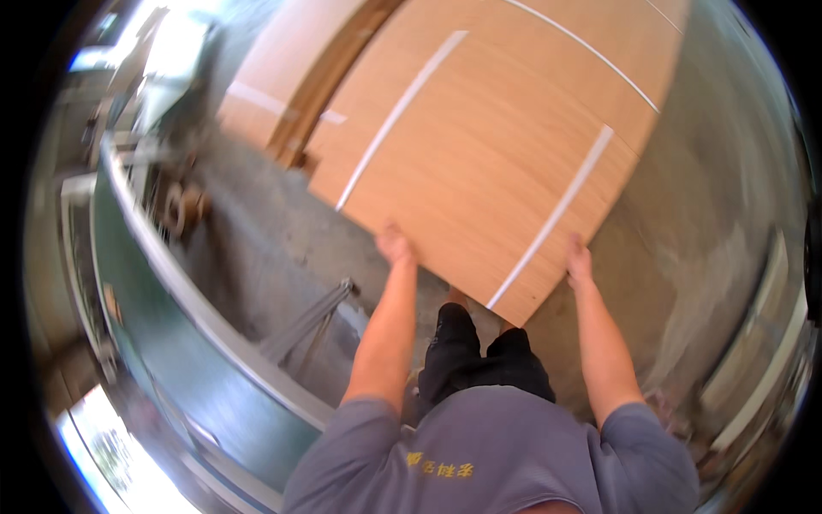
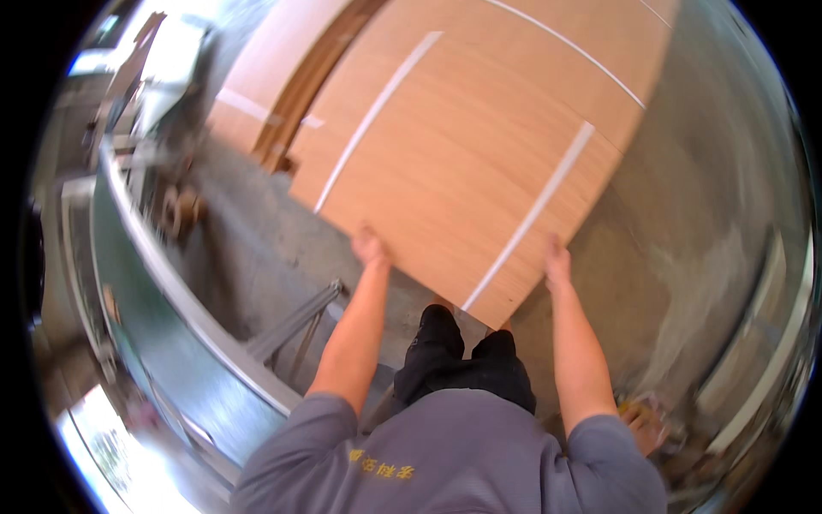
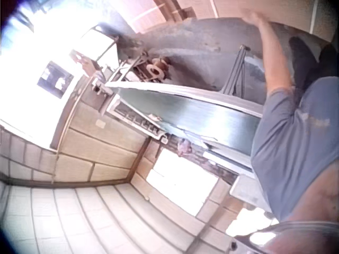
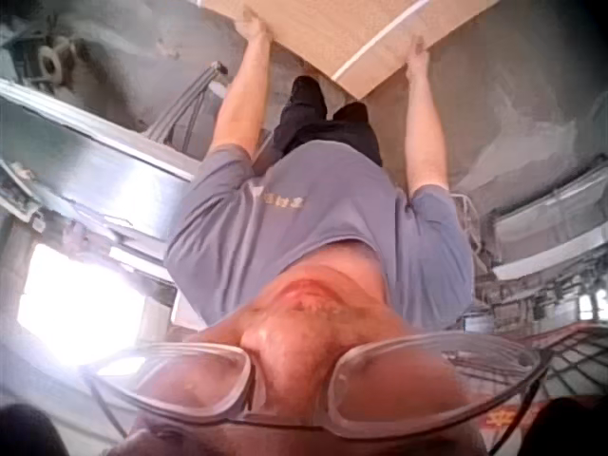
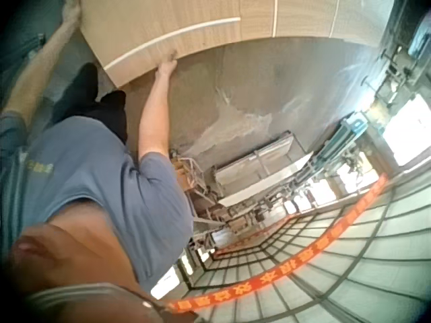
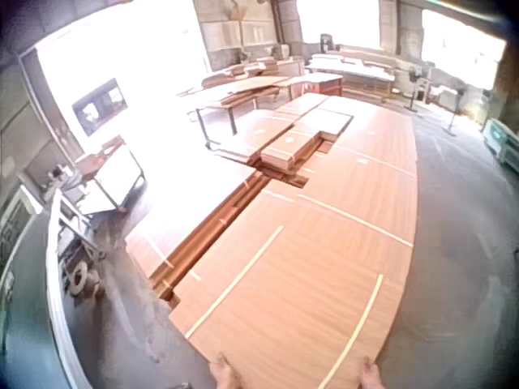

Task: The person picks up large wooden panels from a pile, places them on a workbench, and secures them with white straps. They then carry the strapped panels to a stack and place them on top. The person repeats this process with smaller wooden pieces, picking them up, strapping them, and stacking them.

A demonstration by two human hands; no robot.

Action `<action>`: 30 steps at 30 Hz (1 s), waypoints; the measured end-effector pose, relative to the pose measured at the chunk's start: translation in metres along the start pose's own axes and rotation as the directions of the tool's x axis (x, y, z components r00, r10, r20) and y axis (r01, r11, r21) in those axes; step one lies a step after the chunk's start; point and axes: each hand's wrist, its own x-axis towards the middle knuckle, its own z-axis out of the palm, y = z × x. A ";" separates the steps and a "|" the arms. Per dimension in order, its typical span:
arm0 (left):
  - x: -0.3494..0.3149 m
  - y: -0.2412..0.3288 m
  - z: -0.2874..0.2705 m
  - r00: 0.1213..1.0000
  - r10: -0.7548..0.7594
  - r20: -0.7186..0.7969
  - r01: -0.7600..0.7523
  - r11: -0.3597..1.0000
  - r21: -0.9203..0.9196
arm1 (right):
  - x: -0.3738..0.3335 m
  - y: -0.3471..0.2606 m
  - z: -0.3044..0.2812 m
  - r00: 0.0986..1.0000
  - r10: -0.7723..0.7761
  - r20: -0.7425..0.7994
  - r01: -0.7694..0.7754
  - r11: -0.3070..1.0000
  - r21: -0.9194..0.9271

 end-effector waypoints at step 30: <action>-0.105 -0.131 -0.300 0.905 -0.324 0.277 0.233 0.919 0.318 | -0.168 -0.017 0.013 0.648 -0.034 0.761 0.750 -0.146 -0.645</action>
